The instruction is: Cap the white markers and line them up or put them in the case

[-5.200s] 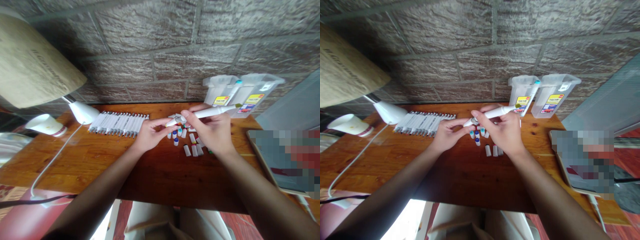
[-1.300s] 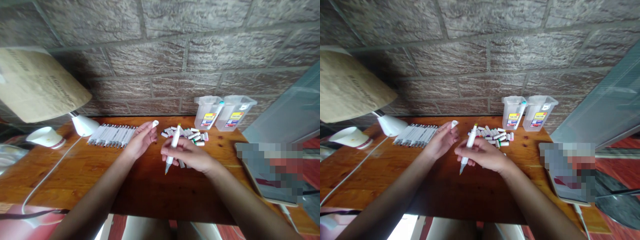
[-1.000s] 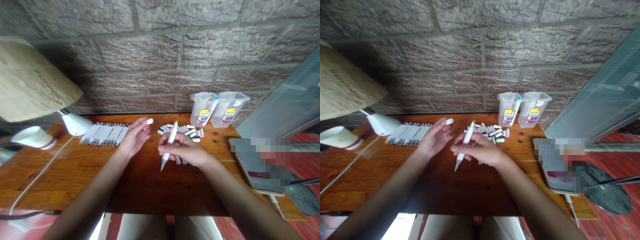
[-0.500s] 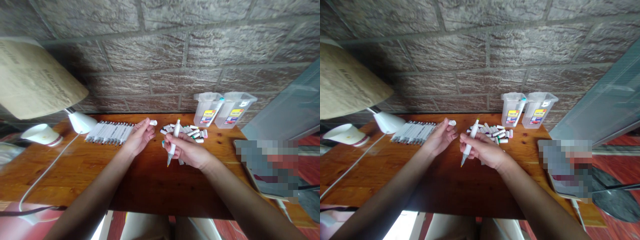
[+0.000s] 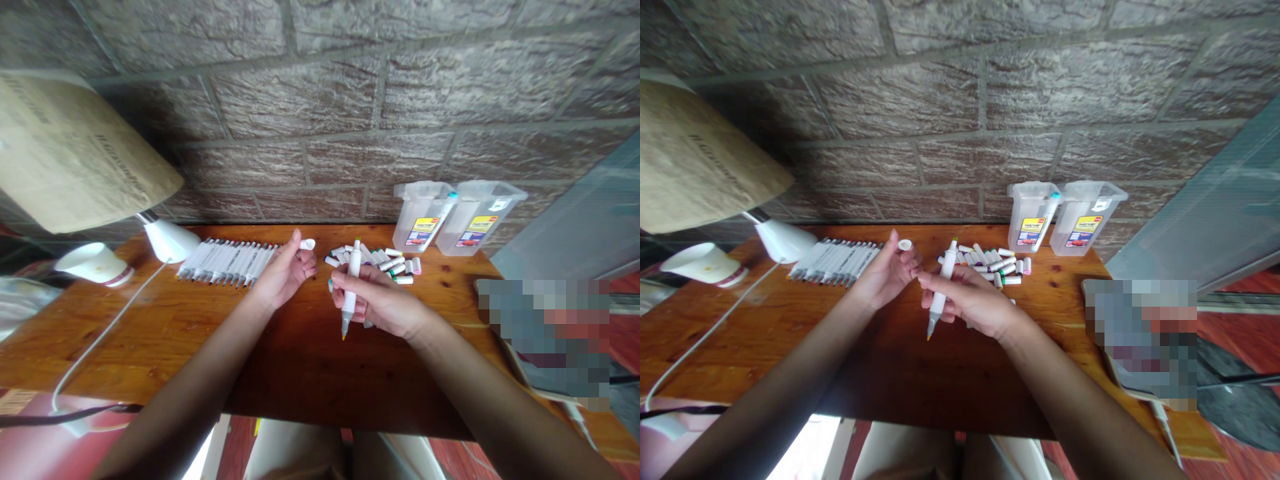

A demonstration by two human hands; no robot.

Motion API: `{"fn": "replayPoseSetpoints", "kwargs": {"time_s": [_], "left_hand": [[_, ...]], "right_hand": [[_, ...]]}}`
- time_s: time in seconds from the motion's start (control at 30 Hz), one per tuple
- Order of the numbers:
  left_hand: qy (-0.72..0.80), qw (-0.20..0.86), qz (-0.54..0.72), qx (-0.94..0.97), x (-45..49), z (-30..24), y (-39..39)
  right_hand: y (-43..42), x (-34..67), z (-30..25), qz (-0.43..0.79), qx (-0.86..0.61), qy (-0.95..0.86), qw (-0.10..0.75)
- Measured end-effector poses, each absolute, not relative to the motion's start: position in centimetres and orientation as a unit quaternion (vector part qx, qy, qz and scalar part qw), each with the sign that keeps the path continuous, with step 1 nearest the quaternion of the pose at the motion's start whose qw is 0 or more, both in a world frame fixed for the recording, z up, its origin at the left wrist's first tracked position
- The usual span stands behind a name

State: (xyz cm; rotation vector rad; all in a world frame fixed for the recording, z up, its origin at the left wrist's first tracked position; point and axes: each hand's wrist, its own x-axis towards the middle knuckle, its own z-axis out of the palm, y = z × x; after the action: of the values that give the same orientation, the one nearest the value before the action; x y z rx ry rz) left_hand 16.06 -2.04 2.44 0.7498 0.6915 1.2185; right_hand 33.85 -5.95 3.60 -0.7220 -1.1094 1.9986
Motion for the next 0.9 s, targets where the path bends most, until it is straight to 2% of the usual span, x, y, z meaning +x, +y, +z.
{"fn": "replayPoseSetpoints", "kwargs": {"time_s": [0.7, 0.8, 0.9], "left_hand": [[0.252, 0.769, 0.494, 0.317, 15.66, 2.86, -2.44], [0.263, 0.747, 0.501, 0.348, 15.68, 2.56, -2.33], [0.322, 0.656, 0.524, 0.438, 15.71, 1.98, -2.12]], "right_hand": [[-5.57, 34.3, 3.52, 0.779, -0.288, -0.42, 0.366], [-5.57, 34.31, 3.67, 0.776, -0.287, -0.422, 0.369], [-5.43, 34.47, 3.93, 0.77, -0.29, -0.419, 0.383]]}}
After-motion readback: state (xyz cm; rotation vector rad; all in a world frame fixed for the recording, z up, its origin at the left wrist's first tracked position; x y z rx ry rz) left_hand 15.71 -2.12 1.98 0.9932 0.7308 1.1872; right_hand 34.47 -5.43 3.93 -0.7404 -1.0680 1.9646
